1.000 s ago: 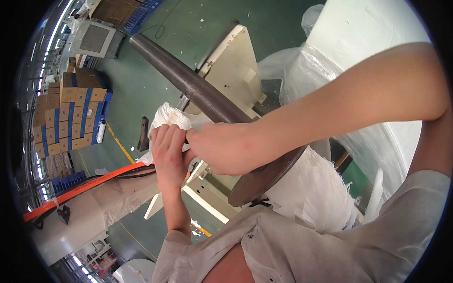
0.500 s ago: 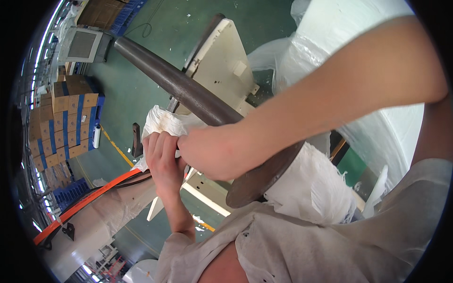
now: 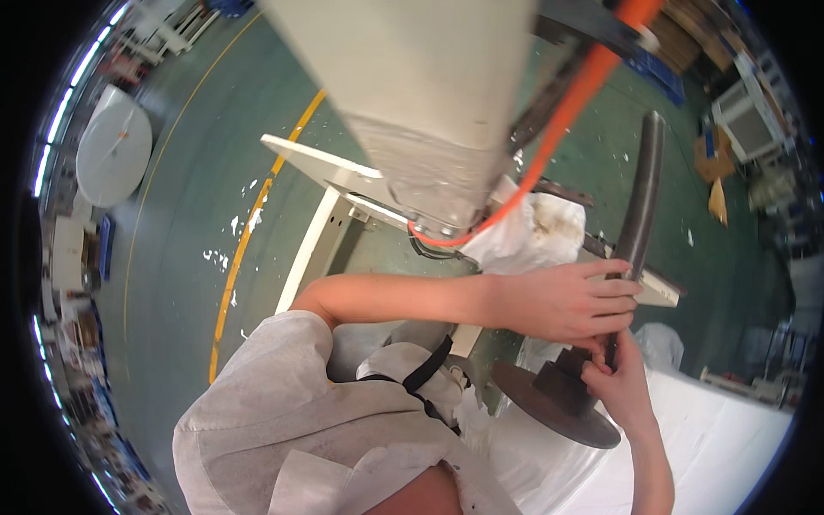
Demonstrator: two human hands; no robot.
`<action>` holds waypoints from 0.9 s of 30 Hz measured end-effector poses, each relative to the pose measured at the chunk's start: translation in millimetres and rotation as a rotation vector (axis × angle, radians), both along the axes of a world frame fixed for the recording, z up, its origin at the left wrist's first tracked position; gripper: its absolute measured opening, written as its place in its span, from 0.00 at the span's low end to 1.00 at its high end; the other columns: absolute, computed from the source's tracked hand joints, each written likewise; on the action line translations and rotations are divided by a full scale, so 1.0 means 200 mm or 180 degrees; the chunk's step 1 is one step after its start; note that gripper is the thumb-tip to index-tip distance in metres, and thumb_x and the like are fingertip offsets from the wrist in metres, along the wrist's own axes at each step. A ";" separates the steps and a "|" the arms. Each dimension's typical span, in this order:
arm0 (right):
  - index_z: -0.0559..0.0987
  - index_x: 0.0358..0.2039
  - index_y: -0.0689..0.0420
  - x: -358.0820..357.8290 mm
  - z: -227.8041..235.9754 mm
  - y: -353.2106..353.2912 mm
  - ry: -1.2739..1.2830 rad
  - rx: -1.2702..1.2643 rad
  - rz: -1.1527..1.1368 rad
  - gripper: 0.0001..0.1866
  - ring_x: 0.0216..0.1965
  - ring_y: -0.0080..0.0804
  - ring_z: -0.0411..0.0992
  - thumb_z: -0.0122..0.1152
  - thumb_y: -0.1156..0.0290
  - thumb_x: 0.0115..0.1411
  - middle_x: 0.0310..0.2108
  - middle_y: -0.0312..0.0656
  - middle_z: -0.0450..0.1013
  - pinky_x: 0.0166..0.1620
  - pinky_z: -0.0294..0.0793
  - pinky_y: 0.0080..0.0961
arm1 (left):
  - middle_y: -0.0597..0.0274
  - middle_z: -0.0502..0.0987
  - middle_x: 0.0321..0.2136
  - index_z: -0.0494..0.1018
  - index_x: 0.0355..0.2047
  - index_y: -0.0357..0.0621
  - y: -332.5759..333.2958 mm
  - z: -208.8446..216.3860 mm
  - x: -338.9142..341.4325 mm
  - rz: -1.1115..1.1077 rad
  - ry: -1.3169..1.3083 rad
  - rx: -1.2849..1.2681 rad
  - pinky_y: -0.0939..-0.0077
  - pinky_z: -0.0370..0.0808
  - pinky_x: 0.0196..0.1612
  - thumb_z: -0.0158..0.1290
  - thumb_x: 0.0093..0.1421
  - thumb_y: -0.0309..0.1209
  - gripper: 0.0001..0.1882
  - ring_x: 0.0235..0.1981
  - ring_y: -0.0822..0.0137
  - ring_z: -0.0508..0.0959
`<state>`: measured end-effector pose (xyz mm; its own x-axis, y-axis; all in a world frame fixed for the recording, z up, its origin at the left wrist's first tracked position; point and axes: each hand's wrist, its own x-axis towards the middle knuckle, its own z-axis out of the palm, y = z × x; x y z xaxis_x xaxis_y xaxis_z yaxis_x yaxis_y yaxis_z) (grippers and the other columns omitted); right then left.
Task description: The person is adjusting components on a large industrial spindle by using a small hex wrench to turn bolts, moving between different parts of the machine frame.
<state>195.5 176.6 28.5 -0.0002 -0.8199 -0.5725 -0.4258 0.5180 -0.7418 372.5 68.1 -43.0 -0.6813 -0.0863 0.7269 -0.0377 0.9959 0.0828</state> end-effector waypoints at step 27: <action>0.73 0.39 0.56 -0.41 -0.01 -0.15 0.2167 0.0216 0.0125 0.11 0.21 0.30 0.76 0.57 0.61 0.68 0.23 0.39 0.74 0.20 0.76 0.30 | 0.51 0.76 0.52 0.73 0.52 0.41 1.75 -1.53 2.83 0.3843 -0.0680 0.4293 0.56 0.73 0.58 0.54 0.67 0.42 0.20 0.55 0.47 0.74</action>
